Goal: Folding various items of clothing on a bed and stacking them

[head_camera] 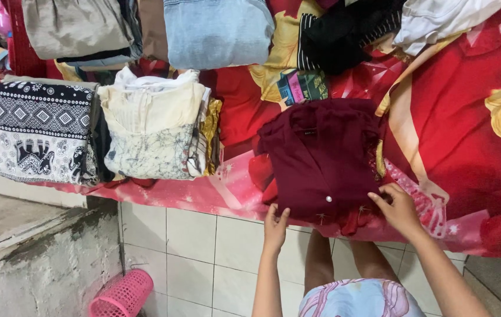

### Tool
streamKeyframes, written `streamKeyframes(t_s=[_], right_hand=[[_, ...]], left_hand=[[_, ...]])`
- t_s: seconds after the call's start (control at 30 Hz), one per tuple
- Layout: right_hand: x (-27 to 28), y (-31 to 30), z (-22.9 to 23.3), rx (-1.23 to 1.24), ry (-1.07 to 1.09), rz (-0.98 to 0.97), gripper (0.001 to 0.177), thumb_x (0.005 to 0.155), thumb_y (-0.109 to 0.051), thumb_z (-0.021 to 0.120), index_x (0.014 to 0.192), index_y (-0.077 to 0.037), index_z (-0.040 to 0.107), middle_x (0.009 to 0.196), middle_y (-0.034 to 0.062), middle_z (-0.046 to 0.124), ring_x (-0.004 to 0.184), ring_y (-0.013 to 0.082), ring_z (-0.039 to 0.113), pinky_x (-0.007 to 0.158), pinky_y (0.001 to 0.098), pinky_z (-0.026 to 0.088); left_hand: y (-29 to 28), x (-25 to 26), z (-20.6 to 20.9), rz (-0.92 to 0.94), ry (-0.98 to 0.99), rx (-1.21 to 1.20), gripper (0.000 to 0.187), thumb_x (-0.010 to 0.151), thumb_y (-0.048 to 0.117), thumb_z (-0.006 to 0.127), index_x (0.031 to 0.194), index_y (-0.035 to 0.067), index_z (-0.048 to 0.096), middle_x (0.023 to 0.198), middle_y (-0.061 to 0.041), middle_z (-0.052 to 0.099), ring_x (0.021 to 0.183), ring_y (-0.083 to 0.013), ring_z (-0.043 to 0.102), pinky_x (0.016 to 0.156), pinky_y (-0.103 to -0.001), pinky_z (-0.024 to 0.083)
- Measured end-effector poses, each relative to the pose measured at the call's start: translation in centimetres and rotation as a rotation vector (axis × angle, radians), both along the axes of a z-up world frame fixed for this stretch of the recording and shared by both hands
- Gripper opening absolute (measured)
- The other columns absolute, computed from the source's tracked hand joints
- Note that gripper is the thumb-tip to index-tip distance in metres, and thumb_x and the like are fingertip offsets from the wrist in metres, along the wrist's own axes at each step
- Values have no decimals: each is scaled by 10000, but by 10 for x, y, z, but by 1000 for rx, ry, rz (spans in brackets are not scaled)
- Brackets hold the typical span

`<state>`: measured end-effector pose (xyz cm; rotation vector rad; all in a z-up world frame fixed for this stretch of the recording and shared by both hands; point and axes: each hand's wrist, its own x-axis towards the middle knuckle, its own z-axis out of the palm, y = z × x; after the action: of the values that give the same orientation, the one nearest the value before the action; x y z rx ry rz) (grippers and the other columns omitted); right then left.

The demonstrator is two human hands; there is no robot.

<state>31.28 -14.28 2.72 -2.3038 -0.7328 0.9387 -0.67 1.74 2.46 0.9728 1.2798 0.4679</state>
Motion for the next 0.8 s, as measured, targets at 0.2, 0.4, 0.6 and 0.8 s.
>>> streamKeyframes(t_s=[0.2, 0.4, 0.6, 0.8], right_hand=[[-1, 8, 21, 19, -162, 99, 335, 851, -285, 819, 1015, -3, 739, 1079, 126, 661, 918, 239, 668, 781, 352, 549], [19, 50, 22, 159, -61, -128, 316, 939, -201, 755, 1199, -47, 663, 1208, 106, 616, 976, 173, 664, 774, 297, 589], [38, 138, 35, 275, -178, -132, 341, 954, -183, 788, 1244, -49, 668, 1163, 133, 615, 937, 221, 648, 780, 311, 561], [52, 174, 5, 330, -507, 92, 458, 887, -267, 854, 1244, -35, 684, 1210, 193, 643, 1075, 374, 663, 919, 426, 544]], left_hand=[[-2, -15, -33, -141, 162, -35, 205, 984, 175, 752, 1022, 32, 610, 804, -15, 613, 713, -83, 484, 613, -253, 397], [63, 40, 27, -75, 426, 308, 281, 939, 148, 713, 1185, 40, 630, 978, -86, 689, 812, -170, 629, 750, -294, 545], [138, 105, 43, -112, 488, 711, 596, 913, 198, 754, 1414, 21, 485, 1395, -233, 558, 1303, -436, 541, 1091, -493, 431], [161, 120, 34, -236, 584, 511, 441, 877, 245, 773, 1264, 98, 620, 1272, -183, 643, 1213, -385, 599, 1019, -457, 496]])
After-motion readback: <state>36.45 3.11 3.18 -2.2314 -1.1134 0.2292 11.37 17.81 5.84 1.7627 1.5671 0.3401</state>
